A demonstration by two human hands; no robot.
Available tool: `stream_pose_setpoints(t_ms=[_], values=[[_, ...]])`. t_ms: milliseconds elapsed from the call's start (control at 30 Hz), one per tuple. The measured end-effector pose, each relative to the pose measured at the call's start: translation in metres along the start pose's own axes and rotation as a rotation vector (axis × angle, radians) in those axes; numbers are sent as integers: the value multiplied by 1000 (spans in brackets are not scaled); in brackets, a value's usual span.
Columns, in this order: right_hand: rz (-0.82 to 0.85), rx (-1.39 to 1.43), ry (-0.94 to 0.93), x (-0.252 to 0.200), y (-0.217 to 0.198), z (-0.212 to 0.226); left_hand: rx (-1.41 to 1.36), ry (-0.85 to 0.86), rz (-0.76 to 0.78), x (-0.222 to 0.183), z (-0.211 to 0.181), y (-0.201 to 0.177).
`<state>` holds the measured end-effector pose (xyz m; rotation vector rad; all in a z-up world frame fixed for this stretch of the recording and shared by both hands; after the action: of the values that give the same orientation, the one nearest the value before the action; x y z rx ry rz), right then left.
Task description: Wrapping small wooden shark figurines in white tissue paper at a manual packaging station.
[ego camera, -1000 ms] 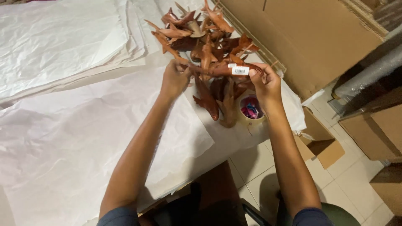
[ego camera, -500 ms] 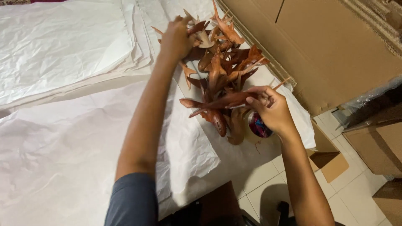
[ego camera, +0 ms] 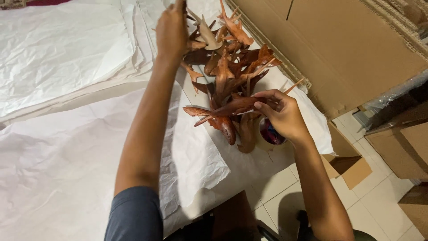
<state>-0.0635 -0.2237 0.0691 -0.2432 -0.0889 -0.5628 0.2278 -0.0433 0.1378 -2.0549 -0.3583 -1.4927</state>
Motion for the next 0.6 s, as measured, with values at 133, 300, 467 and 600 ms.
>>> stream_pose_setpoints(t_ms=[133,300,467,600], values=[[-14,-48,36,-1,1,5,-222,-196,-24,23,-9,-68],[-29,-86,-24,-2,0,9,-491,-240,-28,8,-22,-134],[10,0,-118,-6,4,17,-821,-546,165,-29,-45,-161],[-7,190,-104,-5,3,12,-960,-734,112,-47,-59,-168]])
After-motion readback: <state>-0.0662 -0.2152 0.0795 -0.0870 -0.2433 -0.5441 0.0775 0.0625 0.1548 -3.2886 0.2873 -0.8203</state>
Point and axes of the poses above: each hand's wrist, its own x-axis towards the middle knuckle, its own y-axis out of the palm, z = x × y, the point moved 10 cm from there along x, towards the middle knuckle, and after that the axes turned 14 degrees about -z, right-handed, at the moved point
